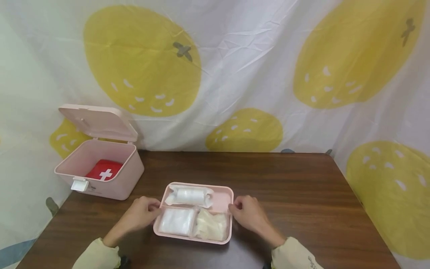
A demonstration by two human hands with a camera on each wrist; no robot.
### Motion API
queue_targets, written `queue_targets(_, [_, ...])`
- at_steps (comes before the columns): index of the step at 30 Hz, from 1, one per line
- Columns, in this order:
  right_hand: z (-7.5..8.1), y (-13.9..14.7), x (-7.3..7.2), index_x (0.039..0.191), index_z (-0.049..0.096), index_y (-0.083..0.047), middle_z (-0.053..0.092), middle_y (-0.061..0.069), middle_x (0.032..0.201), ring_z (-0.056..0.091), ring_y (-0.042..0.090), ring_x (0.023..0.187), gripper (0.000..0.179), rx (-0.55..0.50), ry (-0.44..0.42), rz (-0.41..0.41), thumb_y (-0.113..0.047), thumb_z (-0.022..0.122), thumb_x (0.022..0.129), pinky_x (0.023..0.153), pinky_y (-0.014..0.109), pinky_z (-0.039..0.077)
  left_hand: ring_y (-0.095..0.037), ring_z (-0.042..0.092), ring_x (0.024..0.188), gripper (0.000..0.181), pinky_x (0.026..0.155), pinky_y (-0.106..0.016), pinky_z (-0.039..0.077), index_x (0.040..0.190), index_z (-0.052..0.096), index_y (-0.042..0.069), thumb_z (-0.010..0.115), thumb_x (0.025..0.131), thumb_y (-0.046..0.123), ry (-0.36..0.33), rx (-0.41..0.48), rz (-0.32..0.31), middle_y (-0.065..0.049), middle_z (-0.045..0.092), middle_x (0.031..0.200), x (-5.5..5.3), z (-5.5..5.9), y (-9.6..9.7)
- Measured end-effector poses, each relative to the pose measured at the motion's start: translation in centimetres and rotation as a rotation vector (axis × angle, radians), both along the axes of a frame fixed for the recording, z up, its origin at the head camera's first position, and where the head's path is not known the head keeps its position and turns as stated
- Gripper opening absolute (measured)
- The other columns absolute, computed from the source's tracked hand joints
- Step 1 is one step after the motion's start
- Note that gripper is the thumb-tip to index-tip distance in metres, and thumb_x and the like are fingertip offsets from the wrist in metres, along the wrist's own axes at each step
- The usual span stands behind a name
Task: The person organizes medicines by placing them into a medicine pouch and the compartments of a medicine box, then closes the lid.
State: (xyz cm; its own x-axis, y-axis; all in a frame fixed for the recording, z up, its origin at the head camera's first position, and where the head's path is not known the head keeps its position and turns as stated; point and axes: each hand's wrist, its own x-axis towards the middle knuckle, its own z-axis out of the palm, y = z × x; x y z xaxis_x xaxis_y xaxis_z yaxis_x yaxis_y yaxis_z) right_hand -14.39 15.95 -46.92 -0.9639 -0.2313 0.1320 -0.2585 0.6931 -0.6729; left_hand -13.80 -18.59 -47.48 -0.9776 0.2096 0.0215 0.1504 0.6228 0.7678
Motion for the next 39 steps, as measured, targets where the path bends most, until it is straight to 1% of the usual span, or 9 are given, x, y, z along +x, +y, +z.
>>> queue_targets(9, [1.3,-1.0,0.4,0.071,0.064,-0.014,0.049,-0.007,0.058,0.043,0.005,0.052,0.023,-0.140,-0.072,-0.005,-0.020,0.067,0.093,0.048,0.021,0.035,-0.010,0.065,0.064,0.014,0.055,-0.025,0.053,0.097,0.075,0.001,0.070,0.089,0.012,0.053,0.032,0.054,-0.008,0.074,0.080,0.0,2.0,-1.6])
queue_targets(16, [2.4,-1.9,0.8,0.080,0.060,-0.004,0.054,0.001,0.062,0.057,0.013,0.056,0.026,-0.324,-0.212,0.058,-0.022,0.061,0.098,0.052,0.027,0.051,-0.012,0.066,0.071,0.019,0.062,-0.025,0.053,0.107,0.074,0.000,0.068,0.091,0.009,0.087,0.054,0.075,-0.008,0.074,0.084,0.2,3.0,-2.5])
queue_targets(19, [2.7,-2.3,0.9,0.082,0.058,-0.002,0.055,0.004,0.062,0.062,0.019,0.057,0.027,-0.371,-0.241,0.076,-0.022,0.059,0.099,0.054,0.031,0.055,-0.014,0.067,0.073,0.025,0.065,-0.025,0.054,0.114,0.071,-0.001,0.067,0.092,0.010,0.088,0.081,0.094,-0.010,0.073,0.086,0.2,3.5,-2.7])
queue_targets(24, [2.9,-2.6,0.8,0.081,0.057,-0.003,0.058,0.009,0.061,0.063,0.024,0.057,0.028,-0.368,-0.213,0.083,-0.023,0.057,0.101,0.052,0.029,0.053,-0.016,0.067,0.076,0.034,0.066,-0.025,0.055,0.124,0.065,-0.003,0.066,0.094,0.015,0.051,0.146,0.116,-0.014,0.073,0.093,0.1,4.2,-3.1])
queue_targets(28, [3.1,-2.8,0.6,0.081,0.057,-0.003,0.062,0.011,0.061,0.063,0.026,0.055,0.028,-0.366,-0.190,0.097,-0.023,0.057,0.101,0.050,0.029,0.050,-0.017,0.068,0.081,0.041,0.068,-0.025,0.055,0.131,0.059,-0.004,0.066,0.095,0.013,0.000,0.221,0.076,-0.018,0.073,0.100,0.1,4.5,-3.6])
queue_targets(31, [3.4,-2.9,0.4,0.082,0.057,-0.002,0.061,0.010,0.062,0.063,0.025,0.056,0.028,-0.392,-0.197,0.099,-0.022,0.057,0.101,0.051,0.031,0.052,-0.018,0.069,0.085,0.047,0.070,-0.026,0.056,0.137,0.054,-0.004,0.065,0.095,0.014,-0.057,0.272,0.034,-0.021,0.071,0.109,0.2,4.9,-4.1])
queue_targets(33, [3.6,-3.0,0.3,0.082,0.057,-0.001,0.061,0.009,0.062,0.062,0.024,0.056,0.028,-0.412,-0.204,0.102,-0.023,0.057,0.101,0.053,0.033,0.053,-0.019,0.069,0.086,0.049,0.069,-0.028,0.057,0.140,0.051,-0.004,0.064,0.096,0.015,-0.088,0.293,0.029,-0.021,0.070,0.112,0.3,5.2,-4.4])
queue_targets(36, [4.0,-3.3,0.2,0.084,0.057,0.000,0.061,0.009,0.063,0.062,0.021,0.056,0.029,-0.435,-0.215,0.117,-0.023,0.057,0.101,0.055,0.035,0.055,-0.019,0.069,0.083,0.050,0.068,-0.030,0.058,0.140,0.050,-0.004,0.063,0.097,0.015,-0.111,0.316,0.046,-0.022,0.069,0.113,0.4,5.8,-4.7])
queue_targets(39, [4.5,-3.8,0.0,0.086,0.057,0.001,0.061,0.008,0.064,0.061,0.020,0.057,0.030,-0.456,-0.223,0.134,-0.024,0.057,0.101,0.056,0.034,0.055,-0.017,0.068,0.082,0.047,0.069,-0.028,0.058,0.137,0.055,-0.004,0.064,0.096,0.018,-0.113,0.311,0.111,-0.021,0.069,0.113,0.4,6.5,-5.2])
